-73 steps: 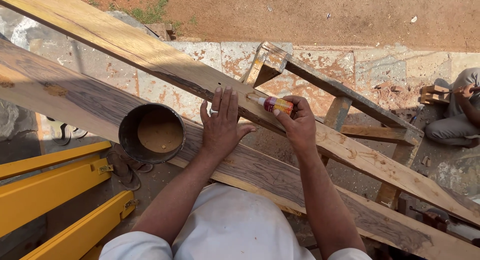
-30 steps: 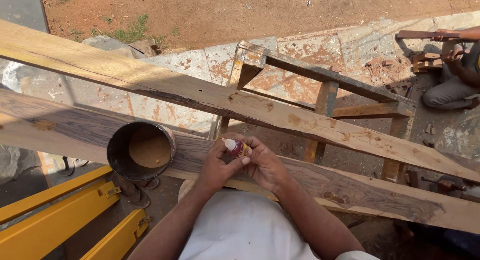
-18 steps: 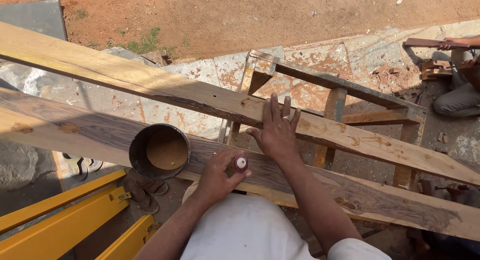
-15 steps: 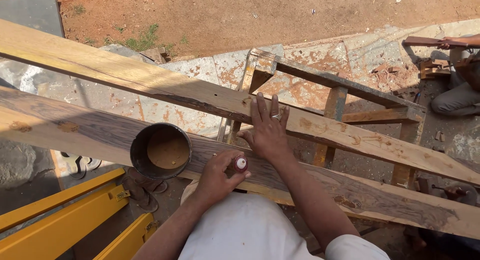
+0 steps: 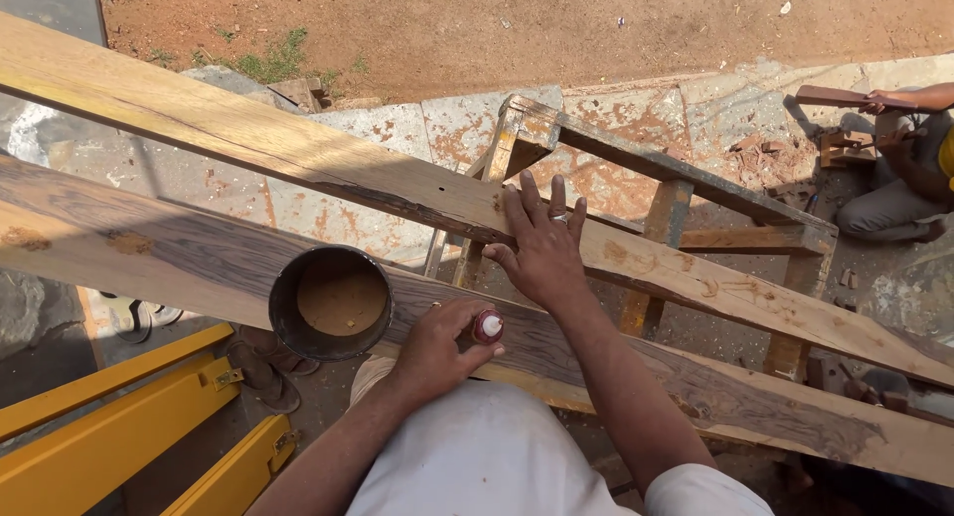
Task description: The recorder is applying a liquid adhesive or filler from a small bottle into holes and imperfections on wooden planks in a workshop environment.
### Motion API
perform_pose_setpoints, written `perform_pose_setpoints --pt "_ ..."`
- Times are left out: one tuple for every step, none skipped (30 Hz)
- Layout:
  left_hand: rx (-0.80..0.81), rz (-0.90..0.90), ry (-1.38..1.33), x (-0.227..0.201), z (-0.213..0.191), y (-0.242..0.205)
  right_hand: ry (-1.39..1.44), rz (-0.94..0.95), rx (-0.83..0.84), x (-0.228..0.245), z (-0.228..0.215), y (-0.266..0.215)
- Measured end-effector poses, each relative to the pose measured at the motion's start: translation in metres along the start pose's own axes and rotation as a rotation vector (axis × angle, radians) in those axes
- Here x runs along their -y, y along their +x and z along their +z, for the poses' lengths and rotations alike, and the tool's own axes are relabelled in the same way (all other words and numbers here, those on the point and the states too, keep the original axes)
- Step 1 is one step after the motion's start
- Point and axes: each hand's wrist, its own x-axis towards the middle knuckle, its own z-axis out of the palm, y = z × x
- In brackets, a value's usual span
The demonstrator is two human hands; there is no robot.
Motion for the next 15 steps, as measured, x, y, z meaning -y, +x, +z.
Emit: perform_pose_setpoints --pt "0.000 0.003 -0.001 0.003 0.002 0.000 -0.003 0.001 -0.002 -0.001 0.006 0.000" --pt "-0.025 0.035 0.006 0.007 0.004 0.000 -0.028 -0.058 -0.026 -0.002 0.012 -0.001" --pt "-0.051 0.065 0.012 0.010 0.006 -0.001 -0.053 -0.119 -0.047 -0.003 0.018 -0.002" --pt "-0.051 0.065 0.011 0.008 0.005 0.001 -0.055 -0.119 -0.046 -0.006 0.016 -0.004" --pt "-0.033 0.046 0.005 0.006 0.004 0.001 -0.010 -0.096 -0.072 -0.007 0.015 -0.006" --pt "-0.015 0.026 0.000 0.004 0.003 0.001 0.035 -0.073 -0.098 -0.008 0.014 -0.008" --pt "-0.018 0.025 0.000 0.005 0.003 0.000 0.035 -0.076 -0.098 -0.011 0.015 -0.010" --pt "-0.026 0.042 -0.001 0.006 0.003 0.000 0.027 -0.070 -0.113 -0.013 0.016 -0.011" --pt "-0.032 0.062 -0.001 0.006 0.004 0.000 0.018 -0.061 -0.130 -0.016 0.017 -0.013" --pt "-0.033 0.063 -0.001 0.007 0.004 -0.001 0.017 -0.061 -0.131 -0.015 0.016 -0.015" --pt "-0.043 0.063 0.010 0.007 0.005 -0.001 0.029 -0.051 -0.127 -0.014 0.016 -0.017" --pt "-0.053 0.063 0.021 0.008 0.005 -0.002 0.041 -0.041 -0.122 -0.013 0.015 -0.019" --pt "-0.056 0.062 0.024 0.007 0.006 -0.002 0.043 -0.044 -0.122 -0.011 0.013 -0.021" --pt "-0.051 0.075 0.014 0.007 0.006 -0.003 0.019 -0.038 -0.124 -0.009 0.010 -0.024" --pt "-0.049 0.088 0.008 0.007 0.004 -0.003 -0.002 -0.034 -0.128 -0.006 0.008 -0.024"
